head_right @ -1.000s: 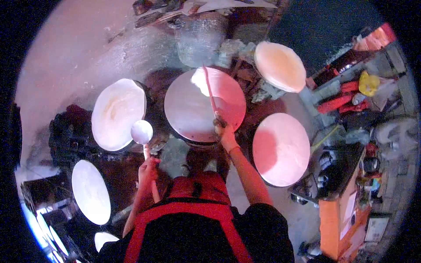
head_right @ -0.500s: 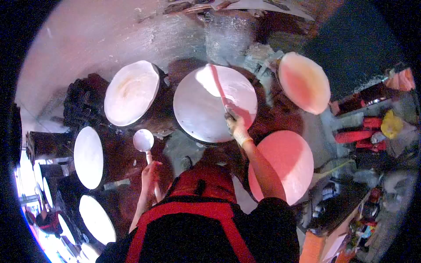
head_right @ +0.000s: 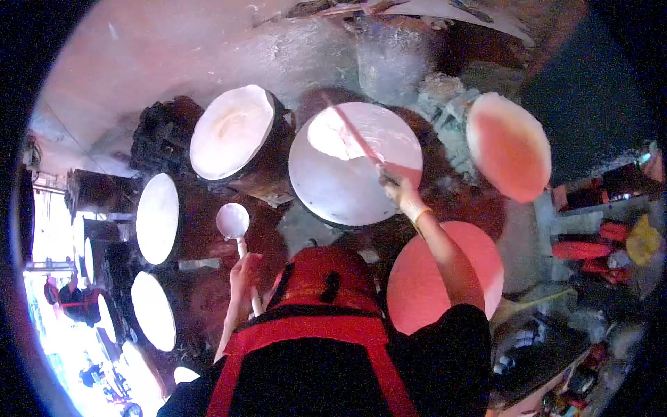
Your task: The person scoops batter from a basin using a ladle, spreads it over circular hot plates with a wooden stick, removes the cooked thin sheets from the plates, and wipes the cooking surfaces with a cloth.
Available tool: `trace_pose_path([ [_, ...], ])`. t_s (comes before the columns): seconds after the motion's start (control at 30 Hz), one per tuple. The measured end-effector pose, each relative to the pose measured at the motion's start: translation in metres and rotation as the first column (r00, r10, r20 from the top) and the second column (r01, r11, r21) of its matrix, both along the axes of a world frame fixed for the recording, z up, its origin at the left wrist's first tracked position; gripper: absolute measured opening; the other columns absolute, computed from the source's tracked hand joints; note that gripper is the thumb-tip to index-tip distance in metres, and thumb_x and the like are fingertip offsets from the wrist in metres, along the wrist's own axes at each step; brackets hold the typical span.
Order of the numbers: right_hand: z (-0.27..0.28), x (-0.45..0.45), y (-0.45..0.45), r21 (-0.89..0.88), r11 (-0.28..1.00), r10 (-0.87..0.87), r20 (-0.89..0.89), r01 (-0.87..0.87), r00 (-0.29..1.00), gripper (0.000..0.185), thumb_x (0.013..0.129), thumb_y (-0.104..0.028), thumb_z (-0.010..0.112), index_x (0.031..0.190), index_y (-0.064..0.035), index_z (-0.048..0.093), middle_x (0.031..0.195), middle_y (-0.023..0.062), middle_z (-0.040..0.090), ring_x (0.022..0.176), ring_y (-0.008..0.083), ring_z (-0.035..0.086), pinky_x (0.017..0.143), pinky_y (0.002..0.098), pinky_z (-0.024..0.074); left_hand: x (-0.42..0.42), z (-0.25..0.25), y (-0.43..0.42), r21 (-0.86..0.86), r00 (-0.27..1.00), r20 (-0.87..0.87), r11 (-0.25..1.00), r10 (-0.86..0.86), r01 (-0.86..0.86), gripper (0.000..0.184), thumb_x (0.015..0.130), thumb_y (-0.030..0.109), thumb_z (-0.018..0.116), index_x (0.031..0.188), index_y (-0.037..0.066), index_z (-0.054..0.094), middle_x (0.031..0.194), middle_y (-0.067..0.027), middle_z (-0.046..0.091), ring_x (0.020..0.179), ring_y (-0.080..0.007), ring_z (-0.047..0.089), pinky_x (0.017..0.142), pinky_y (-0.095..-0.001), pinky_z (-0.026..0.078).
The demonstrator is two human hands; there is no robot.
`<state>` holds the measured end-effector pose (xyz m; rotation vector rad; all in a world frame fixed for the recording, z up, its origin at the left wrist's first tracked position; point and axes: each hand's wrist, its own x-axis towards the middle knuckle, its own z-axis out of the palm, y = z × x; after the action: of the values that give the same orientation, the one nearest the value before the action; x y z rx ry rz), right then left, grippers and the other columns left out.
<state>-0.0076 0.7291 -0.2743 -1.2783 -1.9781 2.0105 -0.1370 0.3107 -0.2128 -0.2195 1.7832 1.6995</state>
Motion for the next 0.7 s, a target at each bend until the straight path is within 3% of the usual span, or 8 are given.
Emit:
trace_pose_path([
  [0.17, 0.041, 0.034, -0.014, -0.357, 0.916, 0.170, -0.075, -0.186, 0.983, 0.050, 0.084, -0.025, 0.067, 0.130, -0.0173, 0.050, 0.056, -0.0042, 0.048, 0.041, 0.0048, 0.037, 0.034, 0.0211, 0.0296, 0.031, 0.010, -0.009, -0.166, 1.000, -0.015, 0.986, 0.019, -0.021, 0.030, 0.093, 0.033, 0.054, 0.095, 0.005, 0.064, 0.061, 0.0094, 0.034, 0.047, 0.0002, 0.028, 0.039, -0.0169, 0.022],
  [0.2, -0.030, 0.040, 0.004, -0.242, 0.936, 0.193, -0.251, -0.254, 0.949, 0.041, 0.088, -0.023, 0.061, 0.128, -0.0224, 0.052, 0.057, -0.0064, 0.042, 0.038, 0.0047, 0.032, 0.034, 0.0231, 0.0245, 0.037, 0.006, -0.015, -0.156, 0.999, -0.005, 0.987, 0.042, -0.043, 0.029, 0.093, 0.033, 0.054, 0.095, 0.006, 0.065, 0.060, 0.0095, 0.034, 0.047, 0.0001, 0.029, 0.039, -0.0170, 0.023],
  [0.33, -0.001, 0.013, 0.027, -0.047, 0.990, 0.114, -0.271, -0.132, 0.956, 0.039, 0.083, -0.013, 0.062, 0.122, -0.0117, 0.057, 0.057, -0.0047, 0.048, 0.042, 0.0044, 0.036, 0.036, 0.0217, 0.0276, 0.056, 0.009, -0.030, -0.117, 0.997, 0.022, 0.990, 0.076, -0.073, 0.029, 0.093, 0.032, 0.054, 0.095, 0.005, 0.065, 0.059, 0.0095, 0.035, 0.048, -0.0003, 0.029, 0.040, -0.0171, 0.024],
  [0.37, 0.024, 0.013, 0.025, -0.216, 0.976, 0.004, -0.040, -0.013, 0.999, 0.032, 0.083, -0.012, 0.061, 0.115, -0.0087, 0.060, 0.060, -0.0047, 0.050, 0.043, 0.0042, 0.035, 0.037, 0.0212, 0.0274, 0.057, 0.009, -0.033, -0.125, 0.996, 0.027, 0.989, 0.083, -0.079, 0.029, 0.093, 0.032, 0.053, 0.096, 0.005, 0.065, 0.059, 0.0096, 0.035, 0.048, -0.0003, 0.029, 0.040, -0.0170, 0.023],
  [0.43, -0.011, 0.002, 0.014, -0.095, 0.986, 0.105, -0.302, -0.140, 0.947, 0.032, 0.085, -0.020, 0.064, 0.114, -0.0065, 0.060, 0.059, -0.0057, 0.047, 0.040, 0.0046, 0.035, 0.035, 0.0221, 0.0272, 0.055, 0.010, -0.039, -0.128, 0.998, 0.018, 0.991, 0.052, -0.050, 0.030, 0.094, 0.031, 0.052, 0.096, 0.004, 0.064, 0.059, 0.0099, 0.034, 0.047, -0.0004, 0.029, 0.040, -0.0170, 0.022],
  [0.5, 0.024, 0.024, -0.013, -0.224, 0.950, 0.205, -0.073, -0.216, 0.976, 0.031, 0.086, -0.017, 0.061, 0.116, -0.0065, 0.058, 0.057, -0.0060, 0.044, 0.041, 0.0039, 0.037, 0.036, 0.0214, 0.0279, 0.051, 0.019, -0.038, -0.128, 1.000, 0.003, 0.992, 0.008, -0.008, 0.029, 0.094, 0.031, 0.052, 0.096, 0.004, 0.064, 0.058, 0.0101, 0.034, 0.046, -0.0005, 0.029, 0.039, -0.0173, 0.022],
  [0.6, 0.021, 0.091, -0.033, -0.277, 0.914, 0.248, -0.193, -0.296, 0.949, 0.046, 0.088, -0.013, 0.056, 0.133, -0.0099, 0.047, 0.060, -0.0058, 0.047, 0.049, 0.0042, 0.041, 0.044, 0.0210, 0.0350, 0.039, 0.027, -0.026, -0.150, 0.998, -0.022, 0.987, -0.055, 0.051, 0.028, 0.094, 0.030, 0.052, 0.095, 0.005, 0.064, 0.058, 0.0099, 0.035, 0.045, -0.0007, 0.029, 0.039, -0.0176, 0.023],
  [0.7, 0.032, 0.119, -0.058, -0.216, 0.972, 0.048, -0.184, -0.088, 0.982, 0.047, 0.090, -0.015, 0.056, 0.135, -0.0106, 0.045, 0.073, -0.0077, 0.050, 0.056, 0.0036, 0.043, 0.049, 0.0195, 0.0342, 0.015, 0.008, -0.029, -0.171, 0.987, -0.057, 0.975, -0.153, 0.141, 0.027, 0.094, 0.030, 0.052, 0.096, 0.005, 0.064, 0.060, 0.0094, 0.038, 0.045, -0.0008, 0.029, 0.039, -0.0172, 0.023],
])
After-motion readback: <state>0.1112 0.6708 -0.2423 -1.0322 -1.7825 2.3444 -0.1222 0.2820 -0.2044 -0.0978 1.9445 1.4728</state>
